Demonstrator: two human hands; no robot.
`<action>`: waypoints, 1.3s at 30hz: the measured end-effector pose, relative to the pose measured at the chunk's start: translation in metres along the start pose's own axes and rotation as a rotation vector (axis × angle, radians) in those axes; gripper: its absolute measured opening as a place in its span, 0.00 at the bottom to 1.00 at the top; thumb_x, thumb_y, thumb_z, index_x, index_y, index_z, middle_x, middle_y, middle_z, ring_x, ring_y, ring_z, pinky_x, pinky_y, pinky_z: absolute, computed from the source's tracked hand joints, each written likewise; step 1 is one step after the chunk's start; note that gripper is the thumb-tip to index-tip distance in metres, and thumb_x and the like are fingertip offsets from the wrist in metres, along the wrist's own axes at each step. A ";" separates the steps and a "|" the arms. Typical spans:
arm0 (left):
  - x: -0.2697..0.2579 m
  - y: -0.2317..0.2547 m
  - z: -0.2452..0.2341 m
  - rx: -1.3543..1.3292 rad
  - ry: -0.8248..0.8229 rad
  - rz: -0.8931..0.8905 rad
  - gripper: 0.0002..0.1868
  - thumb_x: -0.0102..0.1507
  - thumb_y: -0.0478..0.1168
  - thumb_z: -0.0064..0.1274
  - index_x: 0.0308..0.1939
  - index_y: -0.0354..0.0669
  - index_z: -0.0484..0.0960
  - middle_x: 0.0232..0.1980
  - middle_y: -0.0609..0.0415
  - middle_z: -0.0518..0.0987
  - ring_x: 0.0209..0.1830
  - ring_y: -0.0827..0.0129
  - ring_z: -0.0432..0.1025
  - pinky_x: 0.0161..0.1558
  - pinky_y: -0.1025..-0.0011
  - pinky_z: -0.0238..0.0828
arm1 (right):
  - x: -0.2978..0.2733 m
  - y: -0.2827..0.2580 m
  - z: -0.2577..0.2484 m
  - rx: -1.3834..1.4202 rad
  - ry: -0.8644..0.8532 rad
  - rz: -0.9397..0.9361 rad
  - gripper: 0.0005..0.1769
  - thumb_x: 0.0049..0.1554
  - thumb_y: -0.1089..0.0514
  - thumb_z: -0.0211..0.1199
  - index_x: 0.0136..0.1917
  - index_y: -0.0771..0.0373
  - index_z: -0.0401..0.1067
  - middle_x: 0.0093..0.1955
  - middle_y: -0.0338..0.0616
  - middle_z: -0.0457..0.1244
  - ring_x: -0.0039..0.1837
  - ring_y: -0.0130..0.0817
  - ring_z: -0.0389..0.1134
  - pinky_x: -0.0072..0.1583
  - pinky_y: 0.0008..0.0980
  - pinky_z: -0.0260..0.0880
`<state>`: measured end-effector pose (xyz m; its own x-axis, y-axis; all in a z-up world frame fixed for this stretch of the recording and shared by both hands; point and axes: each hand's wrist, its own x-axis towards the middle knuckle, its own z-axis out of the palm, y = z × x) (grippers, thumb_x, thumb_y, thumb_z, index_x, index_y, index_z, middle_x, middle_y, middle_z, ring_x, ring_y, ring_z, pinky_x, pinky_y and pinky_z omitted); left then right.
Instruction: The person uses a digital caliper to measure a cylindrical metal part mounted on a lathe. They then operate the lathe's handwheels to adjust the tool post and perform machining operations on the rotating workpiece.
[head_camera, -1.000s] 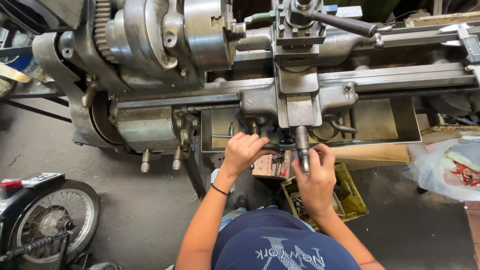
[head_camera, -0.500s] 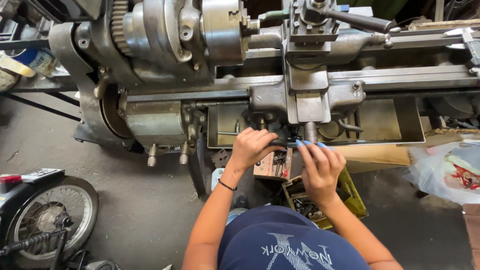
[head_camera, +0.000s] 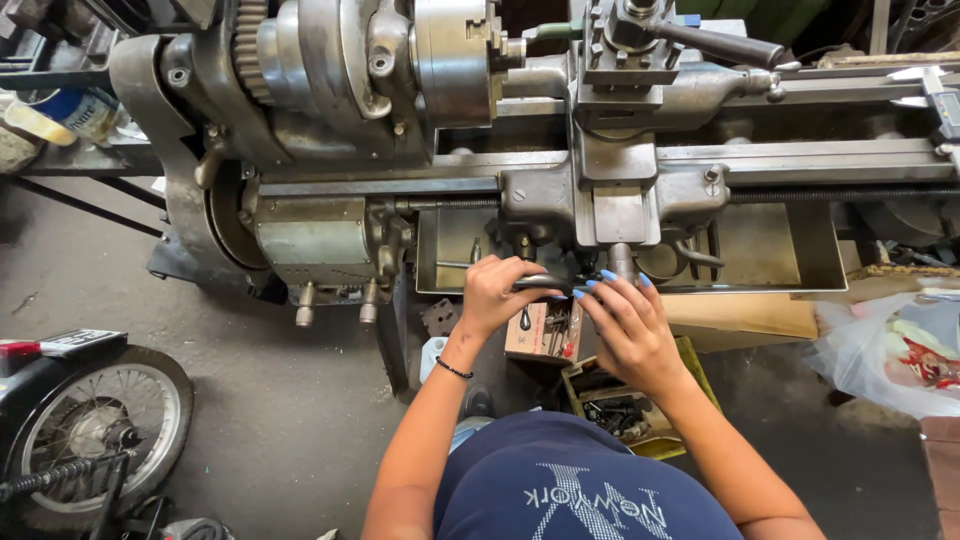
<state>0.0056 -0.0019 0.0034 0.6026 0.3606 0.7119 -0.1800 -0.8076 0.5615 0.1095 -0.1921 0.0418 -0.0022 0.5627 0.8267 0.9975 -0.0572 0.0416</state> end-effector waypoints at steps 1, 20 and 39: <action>0.001 0.001 0.000 0.002 0.002 0.001 0.13 0.51 0.52 0.68 0.34 0.56 0.82 0.24 0.66 0.78 0.23 0.71 0.74 0.33 0.78 0.70 | 0.001 -0.001 0.000 0.024 -0.002 0.030 0.19 0.53 0.62 0.56 0.57 0.59 0.77 0.57 0.47 0.67 0.62 0.42 0.66 0.72 0.48 0.55; 0.002 0.004 -0.002 -0.121 0.027 -0.084 0.13 0.47 0.49 0.71 0.31 0.56 0.84 0.24 0.64 0.80 0.22 0.66 0.73 0.31 0.77 0.70 | -0.003 0.020 0.011 -0.005 -0.070 -0.215 0.14 0.56 0.47 0.58 0.37 0.59 0.71 0.47 0.42 0.67 0.59 0.33 0.68 0.71 0.36 0.51; -0.004 -0.006 0.002 -0.070 -0.008 -0.023 0.13 0.50 0.47 0.70 0.34 0.53 0.84 0.33 0.58 0.84 0.31 0.64 0.79 0.34 0.73 0.73 | -0.001 0.014 0.017 -0.143 -0.048 -0.216 0.08 0.53 0.55 0.58 0.33 0.56 0.70 0.41 0.40 0.65 0.53 0.31 0.69 0.67 0.33 0.55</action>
